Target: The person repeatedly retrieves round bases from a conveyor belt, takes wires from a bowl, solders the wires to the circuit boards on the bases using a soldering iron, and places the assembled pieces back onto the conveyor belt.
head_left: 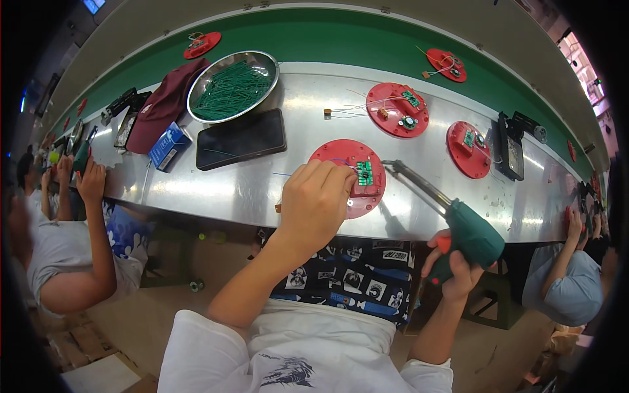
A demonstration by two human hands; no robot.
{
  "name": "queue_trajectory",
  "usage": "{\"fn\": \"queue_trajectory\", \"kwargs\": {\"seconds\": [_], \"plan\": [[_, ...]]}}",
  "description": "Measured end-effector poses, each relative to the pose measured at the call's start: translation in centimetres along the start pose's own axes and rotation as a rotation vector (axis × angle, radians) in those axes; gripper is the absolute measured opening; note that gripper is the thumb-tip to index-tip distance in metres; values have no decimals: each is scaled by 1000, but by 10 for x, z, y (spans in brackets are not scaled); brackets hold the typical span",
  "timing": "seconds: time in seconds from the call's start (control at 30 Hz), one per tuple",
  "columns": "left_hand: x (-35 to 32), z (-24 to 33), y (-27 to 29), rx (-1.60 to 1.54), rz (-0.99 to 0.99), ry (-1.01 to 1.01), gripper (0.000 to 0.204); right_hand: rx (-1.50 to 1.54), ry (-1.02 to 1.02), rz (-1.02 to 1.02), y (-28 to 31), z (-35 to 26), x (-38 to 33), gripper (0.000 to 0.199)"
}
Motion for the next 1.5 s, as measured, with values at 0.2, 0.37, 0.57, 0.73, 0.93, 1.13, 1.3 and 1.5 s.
{"fn": "queue_trajectory", "kwargs": {"seconds": [0.2, 0.37, 0.57, 0.73, 0.93, 1.13, 1.3, 1.5], "plan": [[0, -1, 0, 7, -11, -15, 5, -57, 31, -31, 3, 1, -2, 53], [0, -1, 1, 14, -26, -13, 6, -98, 29, -66, -2, 1, -6, 49], [-1, 0, 1, -26, -2, -13, 12, -195, 54, -148, -3, 3, -6, 46], [-3, 1, 2, -41, -7, -16, 17, -295, 78, -226, 5, 8, -8, 50], [-4, 0, 3, -40, -24, -1, 19, -286, 29, -216, 6, 8, -8, 47], [-6, 0, 3, -33, -22, 7, 19, -242, -43, -196, 2, 2, -6, 44], [-6, 1, 3, -31, -30, 0, 20, -117, -32, -47, -6, 0, -9, 34], [-5, 1, 4, -33, -24, -5, 20, -253, -55, -165, 3, 4, -5, 47]]}}
Point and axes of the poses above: each hand's wrist, its own x-axis towards the middle knuckle, its own y-axis out of the back of the hand, z = x × y, the point moved 1 cm from there along x, towards the middle knuckle, and after that the axes turned 2 degrees about z, right-handed, at the moved point
